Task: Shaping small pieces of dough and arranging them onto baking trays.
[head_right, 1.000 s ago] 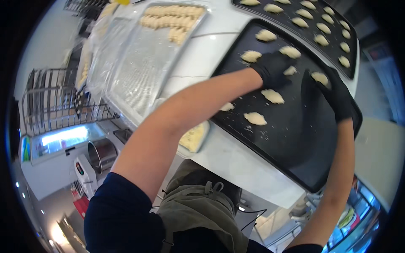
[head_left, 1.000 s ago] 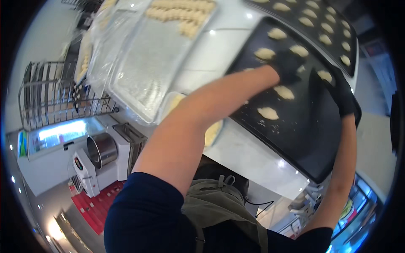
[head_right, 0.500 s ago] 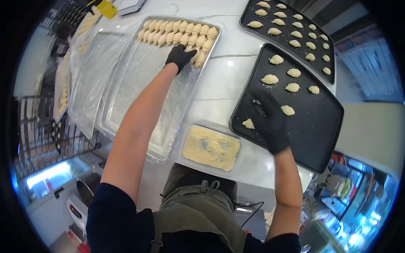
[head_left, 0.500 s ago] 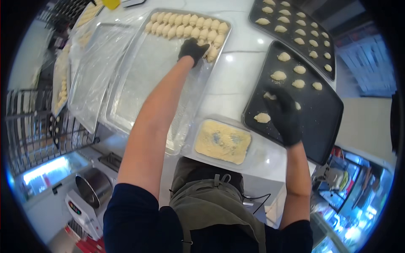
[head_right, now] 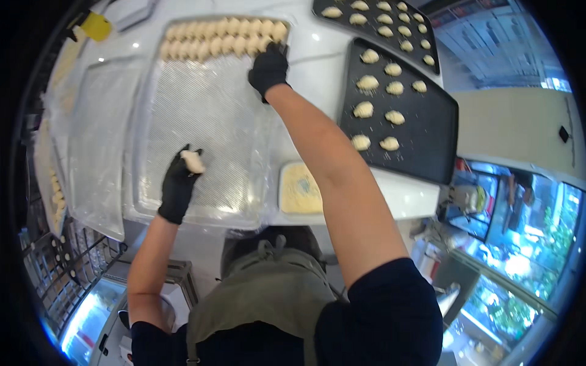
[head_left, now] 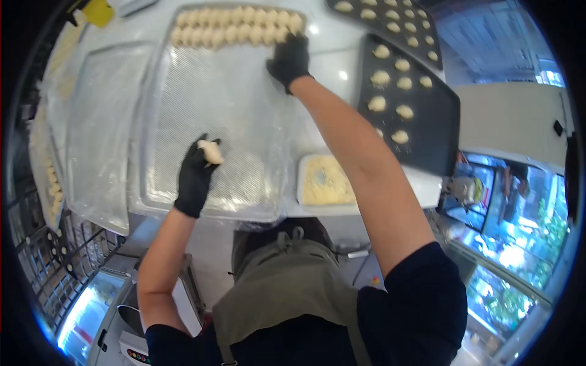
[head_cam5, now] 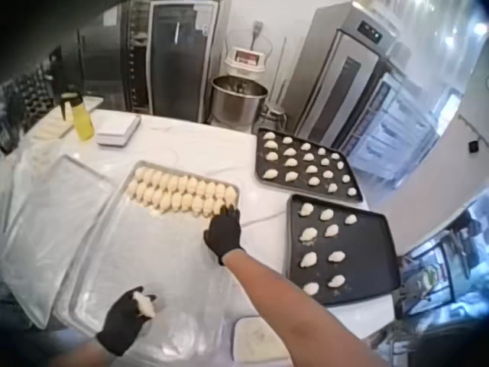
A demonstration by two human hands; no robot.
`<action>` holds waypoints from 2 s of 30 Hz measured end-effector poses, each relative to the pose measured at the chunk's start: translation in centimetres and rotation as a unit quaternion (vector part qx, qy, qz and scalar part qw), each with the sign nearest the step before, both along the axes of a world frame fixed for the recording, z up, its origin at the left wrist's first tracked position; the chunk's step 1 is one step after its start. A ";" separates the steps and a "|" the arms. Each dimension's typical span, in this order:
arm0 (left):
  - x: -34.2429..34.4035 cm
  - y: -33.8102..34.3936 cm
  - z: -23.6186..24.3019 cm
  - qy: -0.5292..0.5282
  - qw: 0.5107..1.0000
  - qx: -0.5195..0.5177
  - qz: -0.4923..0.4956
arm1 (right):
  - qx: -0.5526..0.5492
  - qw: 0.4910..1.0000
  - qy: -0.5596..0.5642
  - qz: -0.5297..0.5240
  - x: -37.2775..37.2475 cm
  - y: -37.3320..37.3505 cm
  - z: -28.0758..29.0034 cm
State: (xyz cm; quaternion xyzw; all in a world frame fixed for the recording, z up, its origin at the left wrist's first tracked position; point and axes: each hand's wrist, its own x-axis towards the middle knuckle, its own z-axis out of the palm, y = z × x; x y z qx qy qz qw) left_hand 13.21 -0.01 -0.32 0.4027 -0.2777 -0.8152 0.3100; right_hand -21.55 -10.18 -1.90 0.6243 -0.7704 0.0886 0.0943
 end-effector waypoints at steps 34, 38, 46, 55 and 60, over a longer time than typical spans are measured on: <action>-11.0 22.0 7.1 0.051 0.993 -0.006 0.111 | -0.061 0.905 -0.414 0.074 3.4 34.2 -0.7; -10.3 24.2 5.4 0.038 0.990 -0.007 0.139 | 0.020 0.932 -0.354 0.070 4.3 34.7 0.4; -8.3 25.1 5.7 -0.004 0.990 -0.039 0.138 | -0.034 0.891 -0.439 0.109 4.9 34.7 0.0; -8.1 23.9 3.9 -0.047 0.992 -0.073 0.095 | -0.011 0.916 -0.372 0.146 5.8 34.6 -0.5; -10.1 24.9 2.0 -0.009 0.997 -0.065 0.047 | 0.075 0.947 -0.311 0.035 5.4 34.3 -0.1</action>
